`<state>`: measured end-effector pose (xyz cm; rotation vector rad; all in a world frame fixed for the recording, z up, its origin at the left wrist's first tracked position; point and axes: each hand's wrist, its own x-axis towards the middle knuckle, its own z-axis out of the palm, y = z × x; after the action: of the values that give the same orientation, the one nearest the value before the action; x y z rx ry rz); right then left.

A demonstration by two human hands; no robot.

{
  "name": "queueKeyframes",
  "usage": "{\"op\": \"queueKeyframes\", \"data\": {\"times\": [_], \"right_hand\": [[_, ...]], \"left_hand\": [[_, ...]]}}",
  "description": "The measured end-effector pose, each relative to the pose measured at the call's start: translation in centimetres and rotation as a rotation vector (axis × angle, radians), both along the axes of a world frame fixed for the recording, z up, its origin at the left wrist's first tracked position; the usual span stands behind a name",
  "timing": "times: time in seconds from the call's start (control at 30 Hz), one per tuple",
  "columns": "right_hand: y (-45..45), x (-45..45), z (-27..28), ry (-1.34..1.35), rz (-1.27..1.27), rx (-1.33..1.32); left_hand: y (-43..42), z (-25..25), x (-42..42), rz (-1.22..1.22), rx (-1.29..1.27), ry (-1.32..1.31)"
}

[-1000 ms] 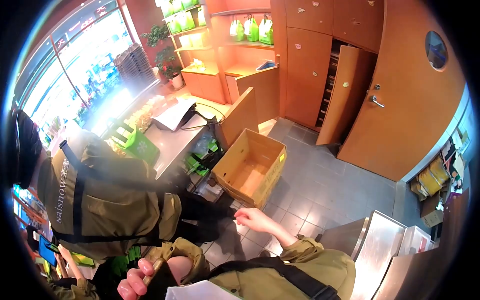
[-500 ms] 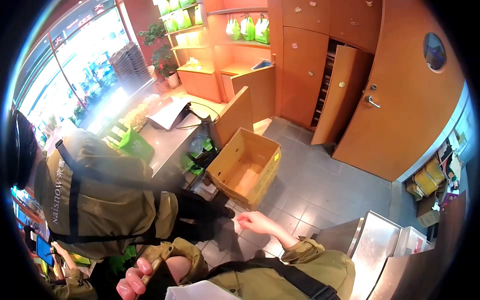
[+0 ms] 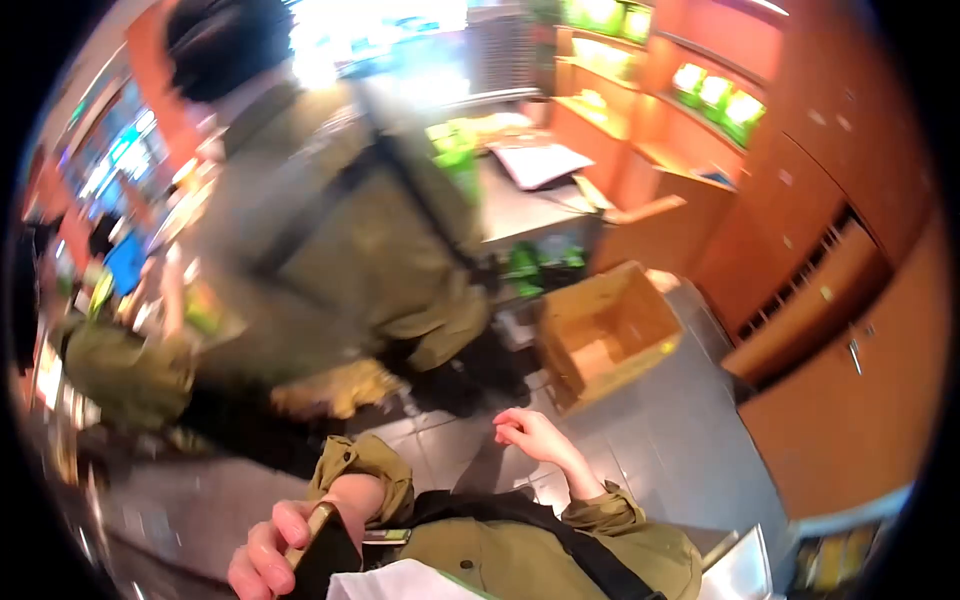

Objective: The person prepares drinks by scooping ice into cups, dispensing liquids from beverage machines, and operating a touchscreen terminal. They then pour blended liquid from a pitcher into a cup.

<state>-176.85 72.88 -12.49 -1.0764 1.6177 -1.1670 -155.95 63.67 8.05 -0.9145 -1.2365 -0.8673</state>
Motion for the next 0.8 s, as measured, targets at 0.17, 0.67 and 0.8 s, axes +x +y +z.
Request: {"op": "queueKeyframes", "data": {"times": [0.17, 0.67, 0.8], "right_hand": [[-14.2, 16.7, 2.7, 0.129, 0.650, -0.141], [-40.4, 67.1, 1.7, 0.398, 1.603, -0.116], [-49.9, 75.6, -2.0, 0.287, 1.441, -0.064]], "left_hand": [[-1.4, -1.0, 17.5, 0.450, 0.037, -0.018], [-9.9, -5.7, 58.7, 1.055, 0.177, 0.070], [-17.2, -7.9, 67.1, 1.109, 0.180, 0.093]]}}
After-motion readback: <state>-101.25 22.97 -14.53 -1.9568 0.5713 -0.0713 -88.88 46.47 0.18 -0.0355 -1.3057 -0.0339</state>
